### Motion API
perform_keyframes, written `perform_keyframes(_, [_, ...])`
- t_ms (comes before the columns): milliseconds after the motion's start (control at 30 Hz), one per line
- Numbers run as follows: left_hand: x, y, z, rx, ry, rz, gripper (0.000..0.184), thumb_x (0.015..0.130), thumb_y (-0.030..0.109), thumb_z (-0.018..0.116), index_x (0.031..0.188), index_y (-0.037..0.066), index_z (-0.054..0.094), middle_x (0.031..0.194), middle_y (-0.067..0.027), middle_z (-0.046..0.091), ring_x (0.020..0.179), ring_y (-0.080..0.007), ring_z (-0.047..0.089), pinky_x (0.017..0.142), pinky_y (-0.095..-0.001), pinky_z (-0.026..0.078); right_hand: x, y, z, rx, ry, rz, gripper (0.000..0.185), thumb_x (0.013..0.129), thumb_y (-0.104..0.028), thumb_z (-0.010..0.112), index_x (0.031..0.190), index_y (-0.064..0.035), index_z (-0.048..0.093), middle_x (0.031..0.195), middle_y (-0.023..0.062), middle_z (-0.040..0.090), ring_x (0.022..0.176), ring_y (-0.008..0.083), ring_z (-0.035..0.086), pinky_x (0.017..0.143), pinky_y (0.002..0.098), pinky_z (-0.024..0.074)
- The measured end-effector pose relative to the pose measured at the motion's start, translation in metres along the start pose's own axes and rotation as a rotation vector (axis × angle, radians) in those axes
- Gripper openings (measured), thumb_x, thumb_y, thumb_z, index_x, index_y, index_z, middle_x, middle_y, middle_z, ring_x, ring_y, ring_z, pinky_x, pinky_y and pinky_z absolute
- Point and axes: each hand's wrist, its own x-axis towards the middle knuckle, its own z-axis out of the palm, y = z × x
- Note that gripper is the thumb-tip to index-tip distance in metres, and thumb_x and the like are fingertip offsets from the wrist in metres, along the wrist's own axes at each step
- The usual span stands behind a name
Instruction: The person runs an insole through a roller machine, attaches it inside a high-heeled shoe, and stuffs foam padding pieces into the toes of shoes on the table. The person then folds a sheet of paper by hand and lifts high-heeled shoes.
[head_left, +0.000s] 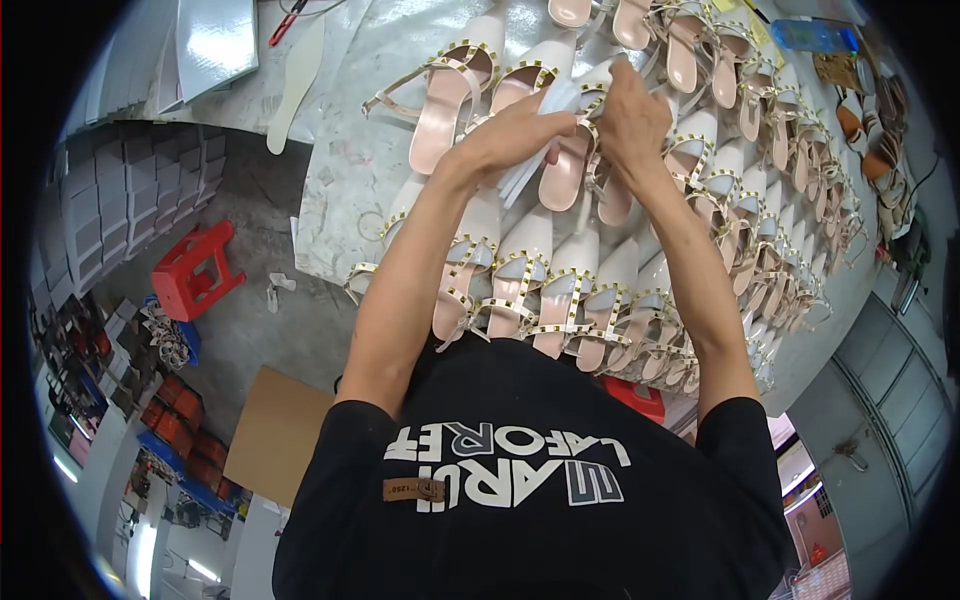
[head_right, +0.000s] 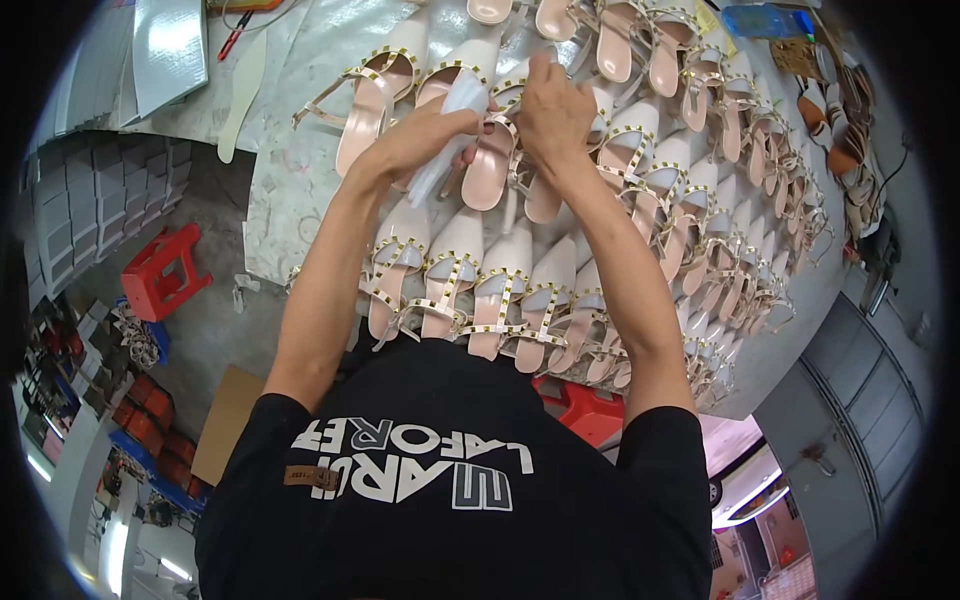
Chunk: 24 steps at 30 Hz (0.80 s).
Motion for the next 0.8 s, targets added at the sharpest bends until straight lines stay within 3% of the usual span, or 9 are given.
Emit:
perform_keyframes(67, [0.002,-0.009,-0.001,-0.207,-0.093,0.002,0.042,0.090,0.028,0.054,0.124,0.003,0.054,0.088,-0.0077,0.063,0.069,-0.0117,0.059,0.065,-0.0291,0.050,0.009,0.001,0.001,-0.198,0.185,-0.120,0.033,0.078,-0.004,0.062,0.111,-0.0087,0.057,0.114,0.0196,0.061,0.082,0.0335,0.066,0.061,0.0441,0.0510])
perform_keyframes(233, [-0.002,-0.018,0.010,0.147,0.014,0.140,0.051,0.086,0.026,0.060,0.130,0.000,0.052,0.106,-0.0142,0.065,0.092,-0.0237,0.063,0.088,-0.0342,0.049,0.024,-0.002,0.003,0.028,-0.382,0.173,0.055,0.078,-0.003,0.064,0.131,-0.0153,0.055,0.131,0.0256,0.052,0.108,0.0422,0.059,0.093,0.0470,0.0501])
perform_keyframes(300, [-0.017,-0.015,0.015,0.307,0.094,0.378,0.051,0.089,0.029,0.062,0.131,0.001,0.051,0.123,-0.0184,0.059,0.114,-0.0290,0.058,0.100,-0.0366,0.044,0.024,0.008,-0.003,0.113,-0.374,0.112,0.058,0.079,-0.003,0.066,0.134,-0.0148,0.054,0.135,0.0251,0.050,0.114,0.0442,0.057,0.096,0.0471,0.0491])
perform_keyframes(367, [-0.051,-0.014,0.017,0.220,0.173,0.402,0.053,0.094,0.036,0.059,0.132,0.001,0.050,0.124,-0.0179,0.057,0.115,-0.0275,0.056,0.101,-0.0368,0.043,0.010,0.023,-0.022,0.367,-0.358,0.062,0.069,0.081,-0.004,0.071,0.144,-0.0128,0.046,0.146,0.0224,0.045,0.129,0.0464,0.049,0.104,0.0476,0.0449])
perform_keyframes(433, [-0.077,-0.017,0.018,0.126,0.257,0.419,0.056,0.098,0.044,0.057,0.133,0.000,0.048,0.125,-0.0174,0.054,0.115,-0.0260,0.055,0.101,-0.0369,0.042,-0.001,0.004,-0.087,0.376,-0.183,0.037,0.071,0.083,-0.006,0.071,0.147,-0.0101,0.042,0.144,0.0224,0.046,0.130,0.0423,0.049,0.105,0.0443,0.0444])
perform_keyframes(500, [-0.097,-0.023,0.022,-0.172,0.511,0.261,0.068,0.101,0.059,0.044,0.136,0.000,0.043,0.116,-0.0128,0.053,0.107,-0.0208,0.053,0.097,-0.0353,0.043,-0.021,-0.039,-0.138,0.729,-0.354,0.087,0.066,0.086,-0.008,0.069,0.147,-0.0073,0.043,0.143,0.0210,0.047,0.130,0.0361,0.050,0.105,0.0406,0.0431])
perform_keyframes(567, [-0.106,-0.015,0.039,-0.211,0.453,0.262,0.072,0.100,0.062,0.039,0.136,0.001,0.041,0.113,-0.0103,0.052,0.104,-0.0176,0.051,0.094,-0.0326,0.043,-0.049,-0.087,-0.156,1.094,-0.724,0.293,0.058,0.091,-0.010,0.066,0.146,-0.0066,0.047,0.137,0.0182,0.052,0.122,0.0303,0.054,0.101,0.0380,0.0444])
perform_keyframes(700, [-0.086,0.005,0.035,-0.424,0.372,0.290,0.058,0.102,0.049,0.046,0.135,0.001,0.044,0.100,-0.0065,0.056,0.092,-0.0134,0.055,0.082,-0.0294,0.047,-0.066,-0.077,-0.152,1.081,-0.430,0.177,0.052,0.092,0.001,0.054,0.143,-0.0082,0.051,0.125,0.0151,0.057,0.101,0.0250,0.059,0.087,0.0367,0.0481])
perform_keyframes(800, [-0.040,-0.007,0.014,-0.249,0.400,0.234,0.042,0.093,0.028,0.057,0.125,0.000,0.054,0.090,-0.0068,0.060,0.079,-0.0145,0.061,0.071,-0.0292,0.051,-0.026,-0.043,-0.145,0.523,0.053,0.150,0.059,0.079,0.014,0.051,0.129,-0.0150,0.066,0.105,0.0135,0.058,0.089,0.0223,0.063,0.069,0.0314,0.0508])
